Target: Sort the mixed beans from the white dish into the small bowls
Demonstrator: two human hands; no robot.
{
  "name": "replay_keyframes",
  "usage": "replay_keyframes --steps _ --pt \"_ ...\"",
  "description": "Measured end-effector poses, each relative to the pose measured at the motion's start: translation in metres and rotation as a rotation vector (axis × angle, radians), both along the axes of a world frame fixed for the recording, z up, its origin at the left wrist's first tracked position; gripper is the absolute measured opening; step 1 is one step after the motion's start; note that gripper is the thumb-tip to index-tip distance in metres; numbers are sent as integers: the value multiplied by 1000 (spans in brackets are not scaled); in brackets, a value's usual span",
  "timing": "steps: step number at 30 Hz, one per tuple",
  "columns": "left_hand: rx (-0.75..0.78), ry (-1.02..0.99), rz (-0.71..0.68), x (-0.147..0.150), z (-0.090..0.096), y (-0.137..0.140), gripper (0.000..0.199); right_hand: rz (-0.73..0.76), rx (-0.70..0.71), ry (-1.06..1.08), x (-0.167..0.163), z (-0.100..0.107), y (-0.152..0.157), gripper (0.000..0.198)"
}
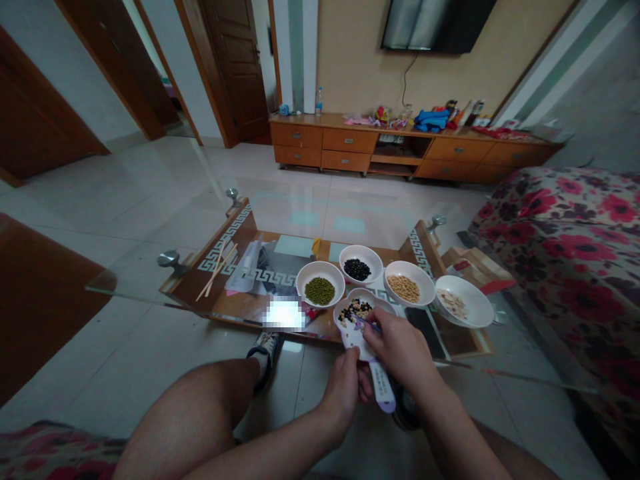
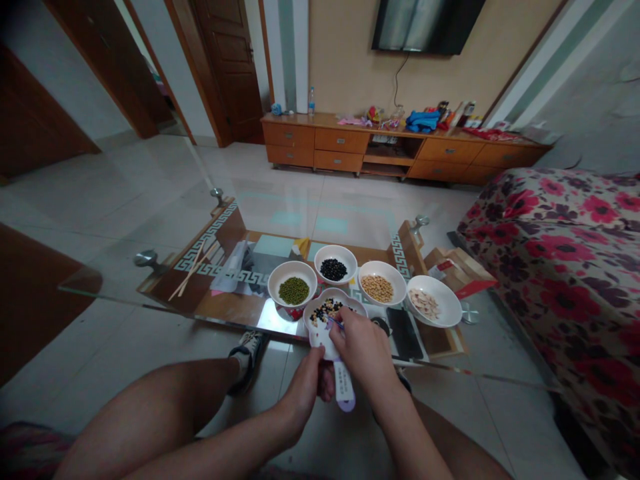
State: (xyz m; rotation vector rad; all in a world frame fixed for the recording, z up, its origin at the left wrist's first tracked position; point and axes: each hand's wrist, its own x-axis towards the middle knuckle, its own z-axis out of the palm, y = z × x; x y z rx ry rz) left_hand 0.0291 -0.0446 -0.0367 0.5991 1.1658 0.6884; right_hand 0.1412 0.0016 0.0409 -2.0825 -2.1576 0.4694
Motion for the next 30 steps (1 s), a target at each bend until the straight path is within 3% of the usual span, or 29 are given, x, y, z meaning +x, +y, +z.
replay_keyframes --steps 30 --pt "4 10 16 1 3 -1 63 2 -10 -19 -2 2 1 19"
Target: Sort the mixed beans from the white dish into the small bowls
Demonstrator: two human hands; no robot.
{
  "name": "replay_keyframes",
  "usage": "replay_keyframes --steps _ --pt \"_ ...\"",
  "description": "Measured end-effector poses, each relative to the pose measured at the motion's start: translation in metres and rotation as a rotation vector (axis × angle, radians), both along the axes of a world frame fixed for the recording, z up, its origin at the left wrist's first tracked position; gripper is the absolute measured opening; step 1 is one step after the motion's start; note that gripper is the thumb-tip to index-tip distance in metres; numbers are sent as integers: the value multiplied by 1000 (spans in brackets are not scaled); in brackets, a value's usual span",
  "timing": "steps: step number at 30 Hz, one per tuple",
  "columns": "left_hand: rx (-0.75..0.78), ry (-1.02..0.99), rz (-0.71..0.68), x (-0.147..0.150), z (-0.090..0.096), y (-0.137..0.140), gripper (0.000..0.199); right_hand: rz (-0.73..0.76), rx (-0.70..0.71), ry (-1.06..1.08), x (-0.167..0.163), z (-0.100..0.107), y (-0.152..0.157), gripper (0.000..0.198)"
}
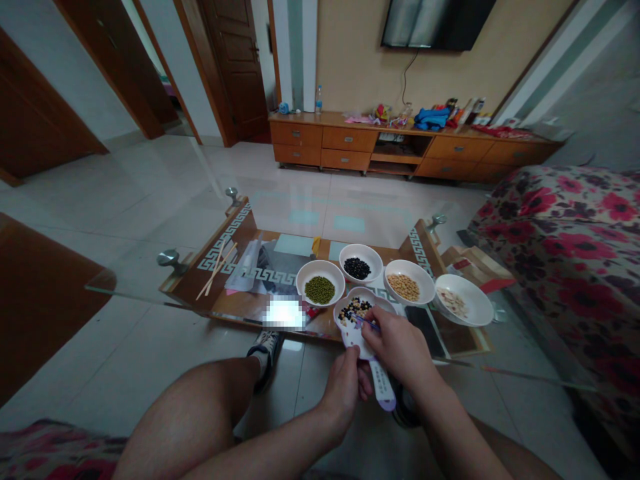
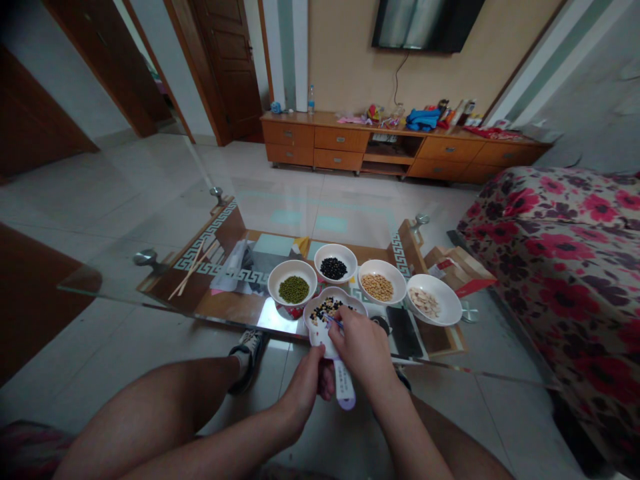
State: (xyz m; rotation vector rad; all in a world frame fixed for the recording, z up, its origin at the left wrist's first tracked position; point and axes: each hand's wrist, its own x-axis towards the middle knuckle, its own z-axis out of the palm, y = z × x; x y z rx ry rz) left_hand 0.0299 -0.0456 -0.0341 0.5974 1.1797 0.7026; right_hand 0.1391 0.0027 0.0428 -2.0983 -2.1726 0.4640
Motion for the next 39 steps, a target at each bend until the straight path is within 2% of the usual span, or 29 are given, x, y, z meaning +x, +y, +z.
replay_keyframes --steps 10,20,39 --pt "0 -3 -18 0 -1 1 60 12 15 21 1 0 -1 20" --pt "-13 3 -20 -1 -1 1 62 -42 17 4 5 6 -1 19" --pt "-1 12 -9 0 1 2 59 -15 -1 -48 4 2 -1 17"
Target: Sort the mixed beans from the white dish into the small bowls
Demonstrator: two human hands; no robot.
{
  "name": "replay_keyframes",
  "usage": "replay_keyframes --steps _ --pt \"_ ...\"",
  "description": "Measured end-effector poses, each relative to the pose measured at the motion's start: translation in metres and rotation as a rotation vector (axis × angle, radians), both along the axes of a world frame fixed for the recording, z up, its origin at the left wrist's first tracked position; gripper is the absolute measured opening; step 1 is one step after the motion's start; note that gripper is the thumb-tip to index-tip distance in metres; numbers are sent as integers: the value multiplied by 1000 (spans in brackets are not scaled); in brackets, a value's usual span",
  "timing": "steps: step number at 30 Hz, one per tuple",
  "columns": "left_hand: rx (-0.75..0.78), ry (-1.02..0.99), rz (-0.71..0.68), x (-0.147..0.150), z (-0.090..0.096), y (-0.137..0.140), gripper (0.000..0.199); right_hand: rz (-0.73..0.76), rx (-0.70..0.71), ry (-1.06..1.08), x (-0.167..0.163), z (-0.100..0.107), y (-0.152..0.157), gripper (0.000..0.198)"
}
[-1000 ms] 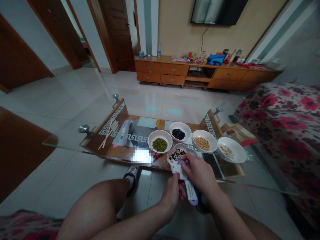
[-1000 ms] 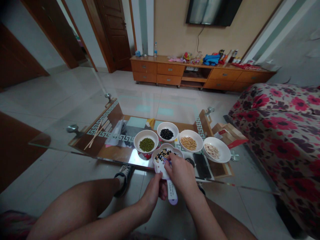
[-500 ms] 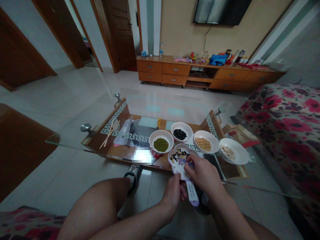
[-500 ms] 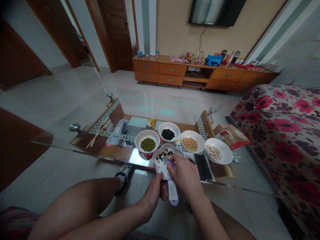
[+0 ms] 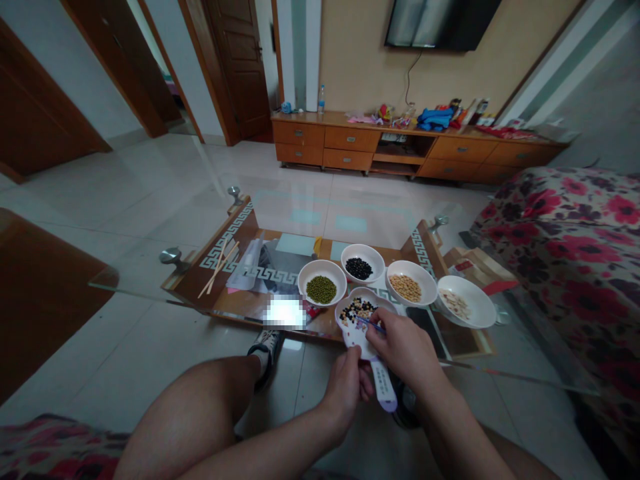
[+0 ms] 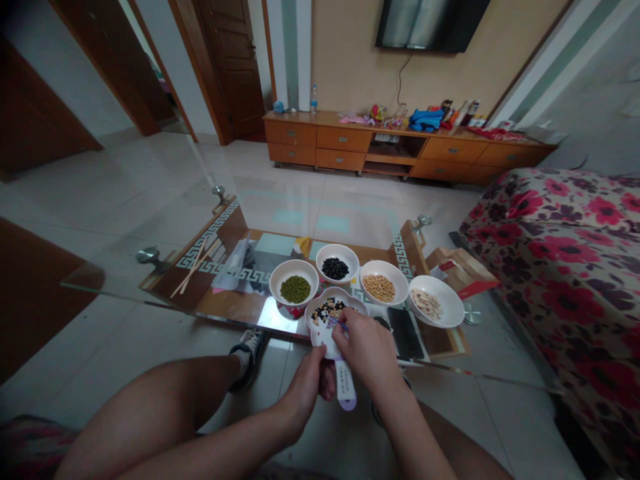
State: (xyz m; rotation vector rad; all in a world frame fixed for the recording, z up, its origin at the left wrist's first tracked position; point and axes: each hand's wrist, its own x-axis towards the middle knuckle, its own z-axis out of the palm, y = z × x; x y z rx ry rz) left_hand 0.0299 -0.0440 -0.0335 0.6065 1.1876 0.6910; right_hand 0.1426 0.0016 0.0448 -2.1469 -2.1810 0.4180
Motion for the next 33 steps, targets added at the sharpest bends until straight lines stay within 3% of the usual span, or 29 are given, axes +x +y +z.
replay_keyframes --steps 20,33 --pt "15 -23 -4 0 -6 -1 65 8 -17 4 0 1 1 20" --pt "2 -7 4 1 -5 -1 57 54 23 26 0 -8 0 19"
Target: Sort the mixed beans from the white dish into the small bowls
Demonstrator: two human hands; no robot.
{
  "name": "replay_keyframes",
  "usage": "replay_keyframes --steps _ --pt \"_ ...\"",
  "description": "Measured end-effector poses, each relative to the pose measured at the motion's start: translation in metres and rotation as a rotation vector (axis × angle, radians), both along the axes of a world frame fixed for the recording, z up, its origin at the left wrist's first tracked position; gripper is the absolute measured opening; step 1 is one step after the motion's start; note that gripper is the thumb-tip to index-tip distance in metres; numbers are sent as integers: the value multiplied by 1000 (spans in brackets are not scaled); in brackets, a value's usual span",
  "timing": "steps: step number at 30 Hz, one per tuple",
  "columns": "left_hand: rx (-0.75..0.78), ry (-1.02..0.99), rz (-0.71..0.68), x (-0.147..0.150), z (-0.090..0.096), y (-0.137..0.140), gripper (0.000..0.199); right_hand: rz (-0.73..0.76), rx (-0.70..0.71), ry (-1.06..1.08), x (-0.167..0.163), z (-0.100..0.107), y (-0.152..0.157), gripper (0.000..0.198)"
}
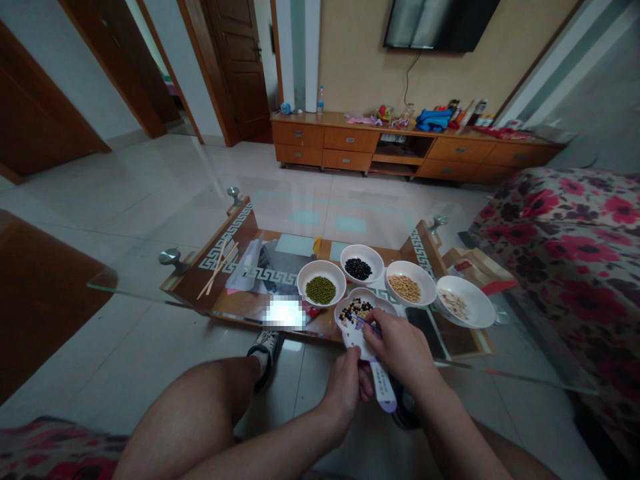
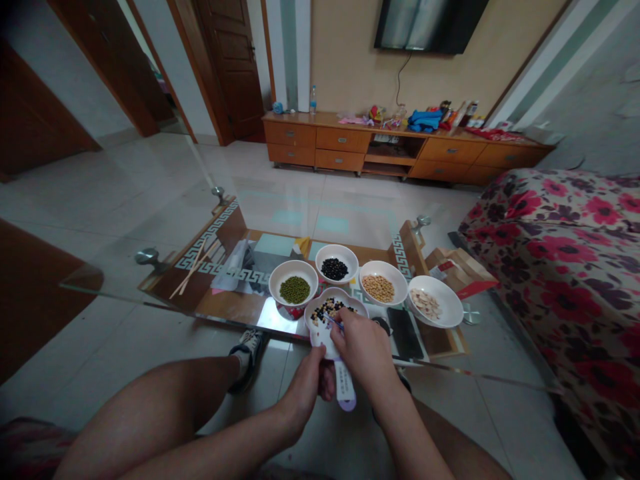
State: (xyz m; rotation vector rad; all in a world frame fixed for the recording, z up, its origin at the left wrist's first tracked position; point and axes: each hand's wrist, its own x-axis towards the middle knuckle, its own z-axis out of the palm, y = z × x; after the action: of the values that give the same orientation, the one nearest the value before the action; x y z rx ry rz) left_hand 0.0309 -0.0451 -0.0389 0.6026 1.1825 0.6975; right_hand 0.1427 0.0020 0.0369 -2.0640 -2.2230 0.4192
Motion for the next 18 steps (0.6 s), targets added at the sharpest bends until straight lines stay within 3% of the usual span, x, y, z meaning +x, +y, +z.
replay_keyframes --steps 11,18 --pt "14 -6 4 0 1 0 60 13 -12 -6 -1 2 0 21" --pt "1 -8 -6 -1 2 1 60 -7 79 82 4 4 0 22"
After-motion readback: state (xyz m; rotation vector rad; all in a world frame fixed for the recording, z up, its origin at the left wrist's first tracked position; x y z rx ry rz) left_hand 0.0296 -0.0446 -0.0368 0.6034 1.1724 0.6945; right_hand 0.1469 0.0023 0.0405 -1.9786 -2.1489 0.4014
